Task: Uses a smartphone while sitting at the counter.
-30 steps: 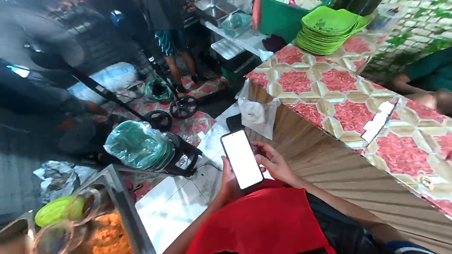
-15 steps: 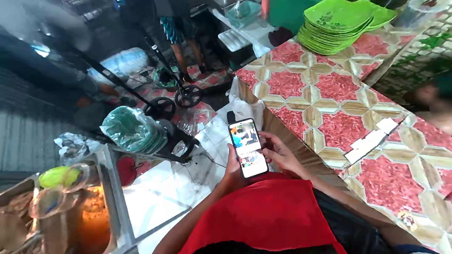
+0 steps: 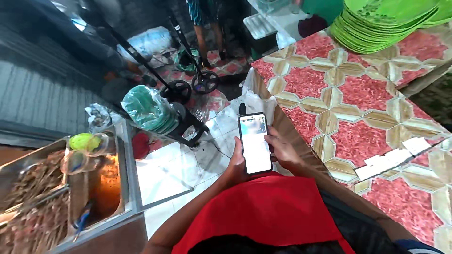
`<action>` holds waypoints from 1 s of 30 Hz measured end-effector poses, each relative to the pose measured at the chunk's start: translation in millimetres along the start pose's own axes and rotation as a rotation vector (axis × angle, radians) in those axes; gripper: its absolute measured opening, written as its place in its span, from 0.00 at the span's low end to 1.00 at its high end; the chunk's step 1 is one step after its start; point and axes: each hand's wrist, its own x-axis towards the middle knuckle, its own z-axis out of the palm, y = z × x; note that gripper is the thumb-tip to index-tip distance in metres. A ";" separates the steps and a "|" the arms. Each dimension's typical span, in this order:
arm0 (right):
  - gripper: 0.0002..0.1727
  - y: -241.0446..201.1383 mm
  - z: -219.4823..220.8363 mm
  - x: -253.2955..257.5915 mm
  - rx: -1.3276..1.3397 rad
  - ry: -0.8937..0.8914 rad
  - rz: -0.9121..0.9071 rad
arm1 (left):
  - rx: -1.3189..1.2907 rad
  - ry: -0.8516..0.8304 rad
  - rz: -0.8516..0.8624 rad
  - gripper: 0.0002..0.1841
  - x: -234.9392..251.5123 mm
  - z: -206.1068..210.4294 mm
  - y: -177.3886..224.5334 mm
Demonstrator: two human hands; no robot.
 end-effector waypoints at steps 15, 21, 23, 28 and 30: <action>0.34 6.3 7.0 3.2 0.105 -0.220 -0.104 | 0.017 0.045 -0.058 0.43 -9.9 10.2 20.1; 0.40 10.5 6.0 4.6 0.111 -0.291 -0.171 | 0.005 -0.032 -0.101 0.44 -11.0 -2.6 21.7; 0.41 10.3 6.0 4.7 0.107 -0.305 -0.162 | -0.020 -0.050 -0.106 0.45 -10.4 -5.6 21.1; 0.43 9.5 7.0 4.2 0.109 -0.309 -0.131 | -0.022 -0.030 -0.116 0.46 -11.3 -6.2 19.9; 0.44 12.1 6.7 5.8 0.104 -0.311 -0.137 | -0.029 -0.052 -0.100 0.44 -10.3 -8.5 18.5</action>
